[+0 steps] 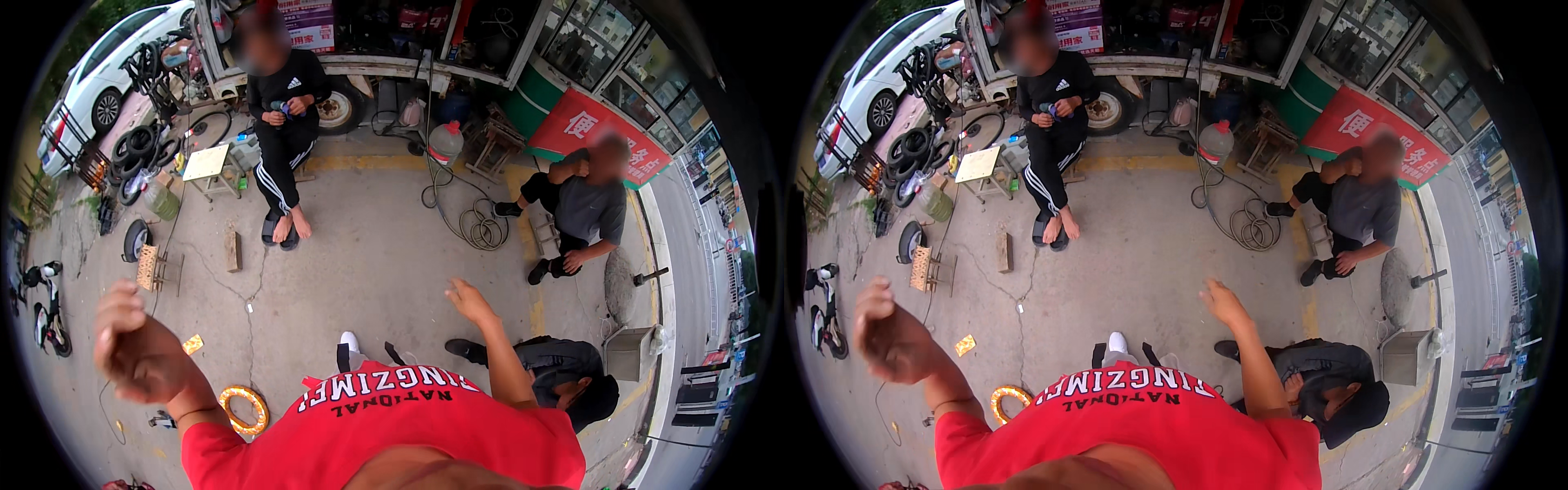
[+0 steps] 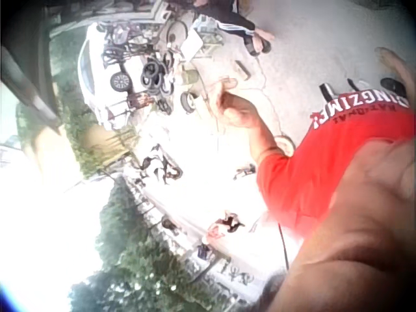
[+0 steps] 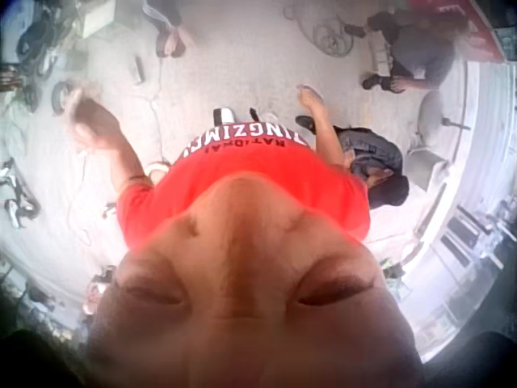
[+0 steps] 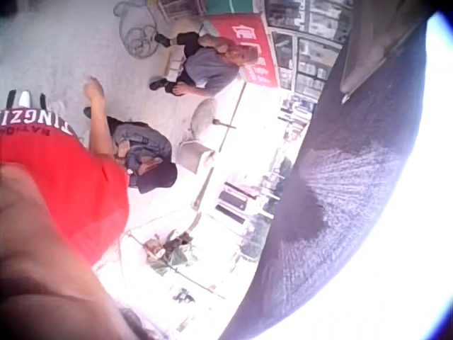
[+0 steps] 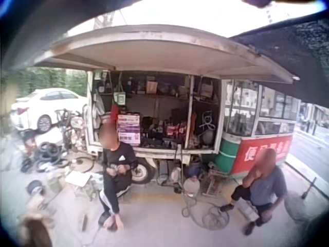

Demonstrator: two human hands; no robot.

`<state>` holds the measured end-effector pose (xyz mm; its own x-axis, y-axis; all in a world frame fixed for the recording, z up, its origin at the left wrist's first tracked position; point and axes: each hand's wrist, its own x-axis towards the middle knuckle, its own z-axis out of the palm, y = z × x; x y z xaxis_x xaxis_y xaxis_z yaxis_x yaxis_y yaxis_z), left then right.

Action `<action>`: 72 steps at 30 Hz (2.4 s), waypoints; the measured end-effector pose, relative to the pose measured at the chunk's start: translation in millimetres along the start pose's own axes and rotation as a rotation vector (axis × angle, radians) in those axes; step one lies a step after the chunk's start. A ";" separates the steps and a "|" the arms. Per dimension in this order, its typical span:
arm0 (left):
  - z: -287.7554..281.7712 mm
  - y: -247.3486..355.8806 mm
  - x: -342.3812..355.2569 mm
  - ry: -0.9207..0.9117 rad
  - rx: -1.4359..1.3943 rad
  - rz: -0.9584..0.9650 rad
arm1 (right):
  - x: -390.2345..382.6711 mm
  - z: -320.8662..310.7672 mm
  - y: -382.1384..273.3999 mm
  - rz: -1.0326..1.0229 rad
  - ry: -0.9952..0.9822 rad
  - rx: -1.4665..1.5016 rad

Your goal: The person sits on the ground and uses a T-handle wrench to loosen and remove bolts from the rear wheel area of a scooter. They then use a screwdriver to adjust components near the rear fender and suspension. The person stands, retrieves a tool from a shelf, and returns to the scooter to continue working.

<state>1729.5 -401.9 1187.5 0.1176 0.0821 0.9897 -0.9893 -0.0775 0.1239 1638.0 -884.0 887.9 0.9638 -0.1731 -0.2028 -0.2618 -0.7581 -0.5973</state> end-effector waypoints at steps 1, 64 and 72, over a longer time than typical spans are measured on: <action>33.7 -55.5 -45.1 -0.084 -0.067 -0.344 | -11.8 29.4 63.8 0.170 -0.215 -0.288; 517.2 -1224.4 0.9 -0.617 0.433 -0.922 | 1225.2 -134.9 -54.7 -0.131 -0.157 0.051; 566.6 -1369.1 51.2 -0.705 0.757 -0.445 | 1289.0 -168.0 -38.5 -0.197 0.063 -0.118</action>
<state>3139.1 -854.5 1109.3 0.7072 -0.3078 0.6365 -0.5674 -0.7842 0.2511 2898.9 -1183.5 779.8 0.9979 -0.0503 -0.0401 -0.0639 -0.8487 -0.5249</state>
